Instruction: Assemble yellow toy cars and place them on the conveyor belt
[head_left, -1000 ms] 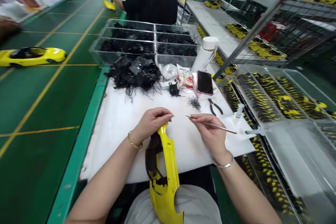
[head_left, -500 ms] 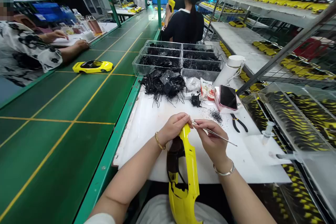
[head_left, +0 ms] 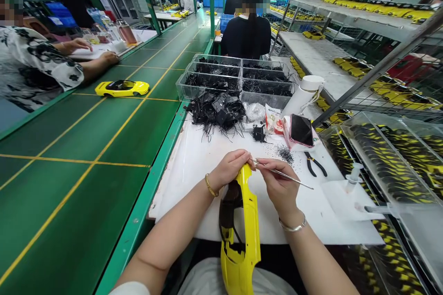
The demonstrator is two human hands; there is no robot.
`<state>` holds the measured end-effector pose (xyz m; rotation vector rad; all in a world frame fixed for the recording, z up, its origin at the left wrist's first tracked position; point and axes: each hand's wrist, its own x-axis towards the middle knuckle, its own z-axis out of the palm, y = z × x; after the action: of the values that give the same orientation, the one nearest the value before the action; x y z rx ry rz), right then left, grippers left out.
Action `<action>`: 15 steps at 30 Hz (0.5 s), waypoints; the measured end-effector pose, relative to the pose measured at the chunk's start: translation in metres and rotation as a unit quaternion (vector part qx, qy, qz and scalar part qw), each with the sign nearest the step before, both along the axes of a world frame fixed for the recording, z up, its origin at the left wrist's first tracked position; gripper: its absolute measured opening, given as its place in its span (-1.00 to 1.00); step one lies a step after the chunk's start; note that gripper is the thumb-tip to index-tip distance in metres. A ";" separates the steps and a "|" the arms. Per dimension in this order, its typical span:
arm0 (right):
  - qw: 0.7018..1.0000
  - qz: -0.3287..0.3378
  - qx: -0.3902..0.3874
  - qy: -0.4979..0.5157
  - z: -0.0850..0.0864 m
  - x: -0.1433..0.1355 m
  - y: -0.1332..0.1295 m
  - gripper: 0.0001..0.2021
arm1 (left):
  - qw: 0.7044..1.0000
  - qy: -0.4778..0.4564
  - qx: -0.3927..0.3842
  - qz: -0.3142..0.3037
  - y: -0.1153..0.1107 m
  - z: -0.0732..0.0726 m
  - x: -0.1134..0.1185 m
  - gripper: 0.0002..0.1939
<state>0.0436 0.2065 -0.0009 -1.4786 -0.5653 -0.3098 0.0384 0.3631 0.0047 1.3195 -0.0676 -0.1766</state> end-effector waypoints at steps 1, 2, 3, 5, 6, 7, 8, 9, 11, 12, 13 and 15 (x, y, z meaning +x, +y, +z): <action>1.000 -0.001 0.001 0.001 0.000 0.000 0.001 -0.83 | 1.000 -0.001 0.001 0.001 0.000 0.000 0.000 -0.52; 1.000 -0.003 0.002 0.001 -0.001 0.001 0.001 -0.83 | 1.000 -0.002 0.001 0.001 0.000 -0.001 0.001 -0.52; 1.000 -0.005 0.003 0.000 -0.001 0.001 0.001 -0.84 | 1.000 -0.003 0.002 0.000 0.000 -0.001 0.001 -0.52; 1.000 -0.008 0.007 0.000 -0.002 0.003 0.002 -0.85 | 1.000 -0.004 0.001 -0.002 -0.001 -0.002 0.001 -0.53; 1.000 -0.009 0.009 0.001 -0.003 0.004 0.002 -0.85 | 1.000 -0.004 -0.001 -0.004 -0.001 -0.002 0.002 -0.53; 1.000 -0.011 0.011 0.001 -0.003 0.004 0.003 -0.86 | 1.000 -0.004 -0.005 -0.005 -0.001 -0.002 0.002 -0.53; 1.000 -0.015 0.013 0.002 -0.003 0.005 0.003 -0.86 | 1.000 -0.006 -0.009 -0.006 -0.001 -0.002 0.002 -0.54; 1.000 -0.020 0.014 0.003 -0.002 0.005 0.002 -0.86 | 1.000 -0.007 -0.012 -0.008 -0.001 -0.002 0.002 -0.55; 0.999 -0.028 0.022 0.012 0.002 0.001 -0.001 -0.85 | 1.000 -0.010 -0.012 -0.007 -0.001 -0.002 0.002 -0.56; 0.999 -0.027 0.026 0.021 0.004 -0.003 -0.004 -0.85 | 1.000 -0.009 -0.005 -0.004 -0.001 -0.002 0.002 -0.57; 0.999 -0.020 0.028 0.033 0.007 -0.009 -0.008 -0.85 | 1.000 -0.008 0.006 -0.001 -0.001 -0.002 0.002 -0.58; 0.998 0.006 0.020 0.062 0.012 -0.025 -0.017 -0.84 | 0.999 -0.008 0.035 0.007 -0.001 -0.002 0.002 -0.59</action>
<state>0.0186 0.1899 0.0109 -1.4456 -0.4648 -0.2168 0.0406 0.3622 0.0022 1.3905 -0.0670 -0.1582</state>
